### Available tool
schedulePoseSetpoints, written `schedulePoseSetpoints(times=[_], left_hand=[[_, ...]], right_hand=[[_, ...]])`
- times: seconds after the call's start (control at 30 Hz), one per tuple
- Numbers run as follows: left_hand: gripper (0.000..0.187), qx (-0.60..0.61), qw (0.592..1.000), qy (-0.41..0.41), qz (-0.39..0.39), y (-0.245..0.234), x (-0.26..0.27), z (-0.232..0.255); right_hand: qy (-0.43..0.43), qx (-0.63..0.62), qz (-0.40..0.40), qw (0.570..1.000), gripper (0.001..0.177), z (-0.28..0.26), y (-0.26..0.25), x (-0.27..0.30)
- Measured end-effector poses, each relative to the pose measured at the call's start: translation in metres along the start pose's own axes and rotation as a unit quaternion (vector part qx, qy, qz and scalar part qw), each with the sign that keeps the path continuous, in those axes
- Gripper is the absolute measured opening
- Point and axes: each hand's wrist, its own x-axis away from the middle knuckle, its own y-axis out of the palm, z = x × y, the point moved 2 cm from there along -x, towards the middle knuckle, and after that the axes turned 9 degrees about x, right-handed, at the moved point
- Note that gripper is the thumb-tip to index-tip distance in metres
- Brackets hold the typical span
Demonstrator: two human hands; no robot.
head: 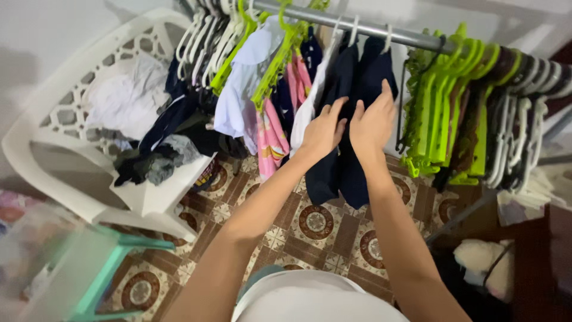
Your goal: The person picks up various garments from a white plastic chair, places them onto hangers, and hangs them on a metal clothing rack. The person handles a pink garment, a navy blue star-patterned garment, a white t-shirt, and a dark jacket.
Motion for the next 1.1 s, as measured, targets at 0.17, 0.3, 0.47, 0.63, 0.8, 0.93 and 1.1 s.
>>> schedulePoseSetpoints(times=[0.17, 0.3, 0.47, 0.63, 0.8, 0.93, 1.1], left_hand=[[0.038, 0.122, 0.981, -0.128, 0.082, -0.038, 0.004, -0.023], [0.017, 0.197, 0.965, -0.083, 0.148, -0.087, 0.018, -0.072], [0.018, 0.307, 0.918, -0.163, 0.189, -0.177, 0.063, -0.149], [0.019, 0.294, 0.893, -0.218, 0.263, -0.287, 0.108, -0.219], [0.019, 0.221, 0.88, -0.253, 0.336, -0.384, 0.162, -0.288], [0.019, 0.231, 0.843, -0.29, 0.39, -0.429, 0.198, -0.337], [0.019, 0.22, 0.816, -0.337, 0.414, -0.458, 0.234, -0.395]], right_hand=[[-0.077, -0.107, 0.014, 0.991, 0.035, -0.048, -0.022, -0.001], [-0.008, -0.289, -0.129, 0.949, 0.013, -0.098, 0.003, 0.007], [-0.089, -0.385, -0.196, 0.897, 0.01, -0.177, 0.06, 0.041], [-0.072, -0.412, -0.311, 0.853, 0.011, -0.266, 0.131, 0.071], [-0.068, -0.424, -0.362, 0.828, 0.012, -0.342, 0.208, 0.1], [-0.077, -0.453, -0.397, 0.795, 0.013, -0.388, 0.265, 0.115], [-0.04, -0.409, -0.459, 0.788, 0.014, -0.426, 0.342, 0.126]])
